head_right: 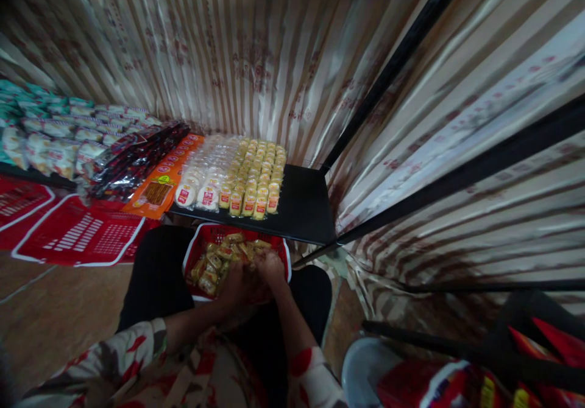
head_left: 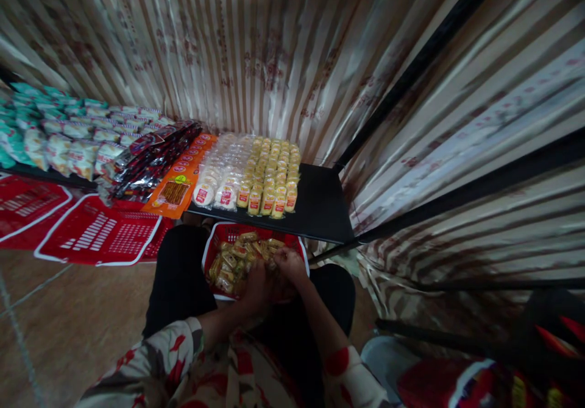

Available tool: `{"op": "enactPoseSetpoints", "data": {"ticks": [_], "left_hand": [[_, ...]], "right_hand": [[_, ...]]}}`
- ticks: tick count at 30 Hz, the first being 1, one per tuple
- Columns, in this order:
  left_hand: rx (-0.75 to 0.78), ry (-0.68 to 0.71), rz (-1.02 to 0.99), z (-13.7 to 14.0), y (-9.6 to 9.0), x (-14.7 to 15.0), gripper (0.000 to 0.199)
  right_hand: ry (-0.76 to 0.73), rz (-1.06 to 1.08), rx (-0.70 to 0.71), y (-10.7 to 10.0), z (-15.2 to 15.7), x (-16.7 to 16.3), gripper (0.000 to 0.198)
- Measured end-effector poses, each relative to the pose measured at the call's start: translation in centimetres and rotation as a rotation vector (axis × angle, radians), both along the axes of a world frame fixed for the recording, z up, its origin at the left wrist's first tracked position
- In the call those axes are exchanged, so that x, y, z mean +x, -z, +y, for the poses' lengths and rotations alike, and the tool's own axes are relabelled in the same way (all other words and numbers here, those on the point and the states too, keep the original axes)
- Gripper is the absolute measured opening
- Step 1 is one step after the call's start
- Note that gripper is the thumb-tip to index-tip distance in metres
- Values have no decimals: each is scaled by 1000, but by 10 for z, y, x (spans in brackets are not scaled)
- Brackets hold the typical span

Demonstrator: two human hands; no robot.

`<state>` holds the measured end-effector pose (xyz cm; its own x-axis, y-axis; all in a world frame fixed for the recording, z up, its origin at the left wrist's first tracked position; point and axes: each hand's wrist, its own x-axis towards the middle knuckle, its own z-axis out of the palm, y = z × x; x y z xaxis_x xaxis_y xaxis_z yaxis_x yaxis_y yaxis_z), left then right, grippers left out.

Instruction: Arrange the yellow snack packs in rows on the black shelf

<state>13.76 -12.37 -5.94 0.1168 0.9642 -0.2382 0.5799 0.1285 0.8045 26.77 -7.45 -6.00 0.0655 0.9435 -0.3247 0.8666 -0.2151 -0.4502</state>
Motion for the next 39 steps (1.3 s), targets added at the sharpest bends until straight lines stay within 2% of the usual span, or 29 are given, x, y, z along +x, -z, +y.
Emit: {"op": "enactPoseSetpoints", "data": {"ticks": [3,8,11,14,17,20,25,27,29,32,35,39], "left_hand": [[37,13,24,7,-10,-10,15],[77,32,-98,31,-27,-27,18],[29,-27,-194,47,-30,-33,23],[-39,-65,-270,57,-32,-34,23],[-86,-110,-309,61,-35,-33,23],[-63,-116,-309,64,-40,-31,23],[-1,68,-252,73,-49,-30,34],[52,123,-162,77,-57,-28,40],[115,182,-52,81,-69,-24,44],[194,302,20,86,-91,-14,40],[230,363,32,93,-106,0,32],[246,344,-5,104,-110,15,35]], "right_hand": [[35,166,21,-8,1,2,26],[97,593,-33,-34,-1,8,36],[95,700,-80,-50,-2,11,41],[84,750,-68,-57,-2,14,44],[80,763,-61,-54,-3,14,45],[91,789,-45,-49,-6,14,43],[150,757,13,-45,-10,16,36],[141,656,84,-48,-11,19,34],[96,511,216,-54,-12,22,33],[-7,340,392,-66,-11,27,36],[-43,305,446,-70,-8,31,35],[52,369,485,-61,4,38,32]]}}
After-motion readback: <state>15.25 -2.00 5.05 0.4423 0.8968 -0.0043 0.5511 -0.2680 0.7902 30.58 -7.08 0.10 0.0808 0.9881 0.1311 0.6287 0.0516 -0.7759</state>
